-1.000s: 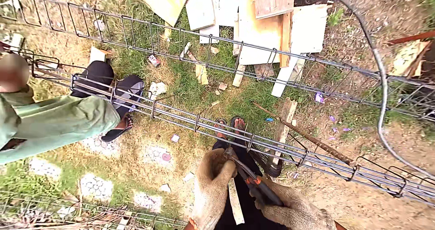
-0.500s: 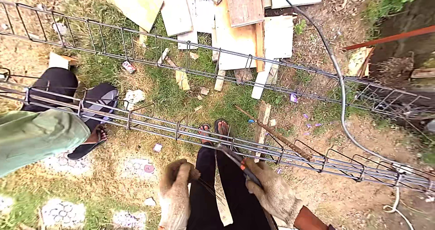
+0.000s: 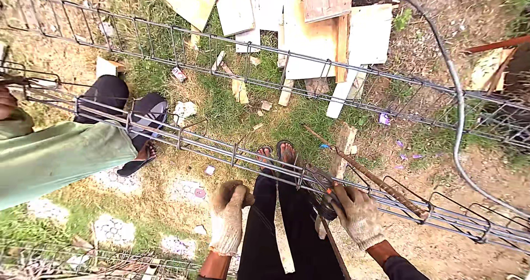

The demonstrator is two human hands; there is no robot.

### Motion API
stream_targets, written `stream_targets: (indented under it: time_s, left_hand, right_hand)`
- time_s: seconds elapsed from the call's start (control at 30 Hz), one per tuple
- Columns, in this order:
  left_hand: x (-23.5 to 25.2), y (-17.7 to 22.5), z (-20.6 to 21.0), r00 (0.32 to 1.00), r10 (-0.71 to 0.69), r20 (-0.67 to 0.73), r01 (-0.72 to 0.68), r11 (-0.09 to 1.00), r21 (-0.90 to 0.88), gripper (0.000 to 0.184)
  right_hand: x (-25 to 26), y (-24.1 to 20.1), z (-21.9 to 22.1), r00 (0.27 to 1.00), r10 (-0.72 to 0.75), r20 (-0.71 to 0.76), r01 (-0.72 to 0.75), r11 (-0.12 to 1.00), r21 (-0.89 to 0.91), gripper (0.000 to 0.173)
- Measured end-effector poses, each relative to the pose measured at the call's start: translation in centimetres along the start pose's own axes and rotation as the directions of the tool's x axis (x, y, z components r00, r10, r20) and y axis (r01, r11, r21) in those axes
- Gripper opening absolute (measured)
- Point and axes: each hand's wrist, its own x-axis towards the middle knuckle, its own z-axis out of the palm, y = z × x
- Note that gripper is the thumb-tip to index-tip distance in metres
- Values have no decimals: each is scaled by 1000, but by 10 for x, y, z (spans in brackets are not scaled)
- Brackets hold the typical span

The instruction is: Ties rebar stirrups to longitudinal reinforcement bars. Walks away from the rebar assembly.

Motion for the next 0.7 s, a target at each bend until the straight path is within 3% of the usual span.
stream_targets:
  time_s: [0.13, 0.43, 0.6, 0.7]
  left_hand:
    - [2, -3, 1, 1000, -20, 5, 20, 999, 40, 21]
    - [8, -2, -14, 1000, -2, 0, 2, 993, 115, 23]
    - [-7, 17, -3, 995, -4, 100, -7, 995, 103, 21]
    - [-9, 25, 10, 985, -4, 172, -5, 999, 50, 21]
  right_hand:
    - [-2, -5, 2, 1000, 14, -21, -15, 999, -40, 50]
    - [11, -17, -33, 996, 77, 37, -79, 995, 67, 55]
    - [43, -70, -94, 993, -29, 115, -11, 942, 334, 38]
    - [55, -115, -115, 957, -124, 260, -7, 892, 452, 38]
